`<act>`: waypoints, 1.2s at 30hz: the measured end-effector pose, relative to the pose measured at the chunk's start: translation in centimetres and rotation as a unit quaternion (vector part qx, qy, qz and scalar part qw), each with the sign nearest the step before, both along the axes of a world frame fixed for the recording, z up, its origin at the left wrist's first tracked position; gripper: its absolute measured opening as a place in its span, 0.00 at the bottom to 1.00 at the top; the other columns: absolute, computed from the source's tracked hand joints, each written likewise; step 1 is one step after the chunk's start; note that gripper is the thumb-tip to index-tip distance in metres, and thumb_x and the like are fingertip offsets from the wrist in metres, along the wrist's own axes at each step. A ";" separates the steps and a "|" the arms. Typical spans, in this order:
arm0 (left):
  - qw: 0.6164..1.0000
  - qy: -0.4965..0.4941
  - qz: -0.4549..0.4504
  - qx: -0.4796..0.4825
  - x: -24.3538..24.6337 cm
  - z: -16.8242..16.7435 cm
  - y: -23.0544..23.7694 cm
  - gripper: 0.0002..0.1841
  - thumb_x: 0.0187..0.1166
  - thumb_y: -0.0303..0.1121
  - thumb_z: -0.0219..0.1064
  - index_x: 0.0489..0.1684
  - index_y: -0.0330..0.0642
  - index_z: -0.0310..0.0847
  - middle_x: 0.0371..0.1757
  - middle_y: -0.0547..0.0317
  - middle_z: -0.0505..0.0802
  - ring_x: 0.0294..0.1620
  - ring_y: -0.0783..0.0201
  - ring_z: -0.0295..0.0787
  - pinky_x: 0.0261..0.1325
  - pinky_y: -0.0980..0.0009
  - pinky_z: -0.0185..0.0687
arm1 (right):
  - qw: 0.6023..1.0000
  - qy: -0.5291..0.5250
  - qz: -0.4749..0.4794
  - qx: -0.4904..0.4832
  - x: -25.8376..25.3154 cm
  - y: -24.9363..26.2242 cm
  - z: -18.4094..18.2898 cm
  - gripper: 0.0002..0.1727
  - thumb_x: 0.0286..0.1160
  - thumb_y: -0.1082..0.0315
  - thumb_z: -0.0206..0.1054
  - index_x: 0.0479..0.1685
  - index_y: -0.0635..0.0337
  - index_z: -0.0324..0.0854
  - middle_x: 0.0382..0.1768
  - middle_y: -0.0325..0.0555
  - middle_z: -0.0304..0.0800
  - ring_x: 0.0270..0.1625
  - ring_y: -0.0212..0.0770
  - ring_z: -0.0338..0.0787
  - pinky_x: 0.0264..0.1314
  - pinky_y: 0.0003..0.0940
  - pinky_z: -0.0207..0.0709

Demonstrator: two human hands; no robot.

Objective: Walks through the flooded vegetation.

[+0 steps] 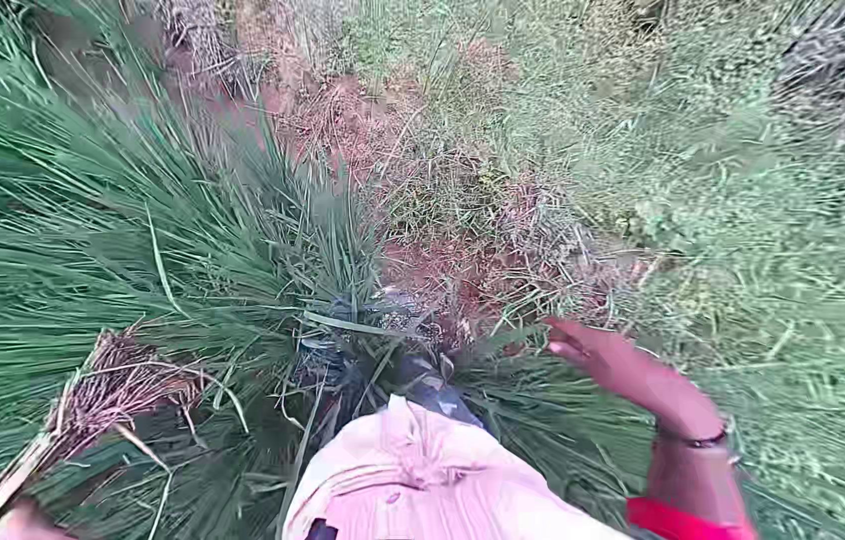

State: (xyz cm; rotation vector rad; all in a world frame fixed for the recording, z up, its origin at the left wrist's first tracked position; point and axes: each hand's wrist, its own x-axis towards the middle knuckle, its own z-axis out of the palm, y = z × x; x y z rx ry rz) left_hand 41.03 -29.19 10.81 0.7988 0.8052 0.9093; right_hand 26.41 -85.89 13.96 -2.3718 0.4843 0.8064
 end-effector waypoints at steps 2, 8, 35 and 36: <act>0.987 -0.108 -0.120 -0.001 5.7 -4.3 0.5 0.18 0.93 0.34 0.32 0.30 0.45 0.62 0.17 0.65 0.73 0.19 0.72 0.75 0.30 0.77 0.80 | 1.000 0.013 -0.015 -0.002 1.2 -2.3 0.6 0.25 0.92 0.65 0.56 0.85 0.62 0.68 0.64 0.66 0.87 0.66 0.63 0.88 0.73 0.64 0.73; 0.915 -0.149 -0.360 -0.110 23.6 5.0 -29.7 0.13 0.95 0.36 0.40 0.41 0.45 0.67 0.24 0.59 0.83 0.27 0.64 0.87 0.39 0.67 0.89 | 0.999 -0.028 -0.036 -0.012 3.7 -7.2 1.8 0.27 0.90 0.65 0.59 0.85 0.65 0.67 0.64 0.66 0.88 0.65 0.65 0.89 0.71 0.66 0.74; 0.599 0.159 -0.784 0.042 -0.8 -8.8 -23.8 0.26 0.91 0.27 0.47 0.86 0.22 0.54 0.78 0.31 0.77 0.74 0.58 0.80 0.79 0.67 0.71 | 0.965 -0.048 0.259 0.015 21.8 -8.0 0.2 0.29 0.88 0.65 0.56 0.85 0.72 0.64 0.62 0.76 0.86 0.63 0.74 0.87 0.66 0.73 0.74; 0.610 0.166 -0.774 0.047 -1.3 -9.1 -23.7 0.27 0.90 0.27 0.47 0.85 0.20 0.54 0.78 0.30 0.76 0.74 0.57 0.79 0.79 0.66 0.70 | 0.961 -0.051 0.270 0.015 22.6 -7.4 0.0 0.29 0.88 0.64 0.56 0.84 0.71 0.65 0.62 0.75 0.87 0.62 0.73 0.88 0.65 0.73 0.73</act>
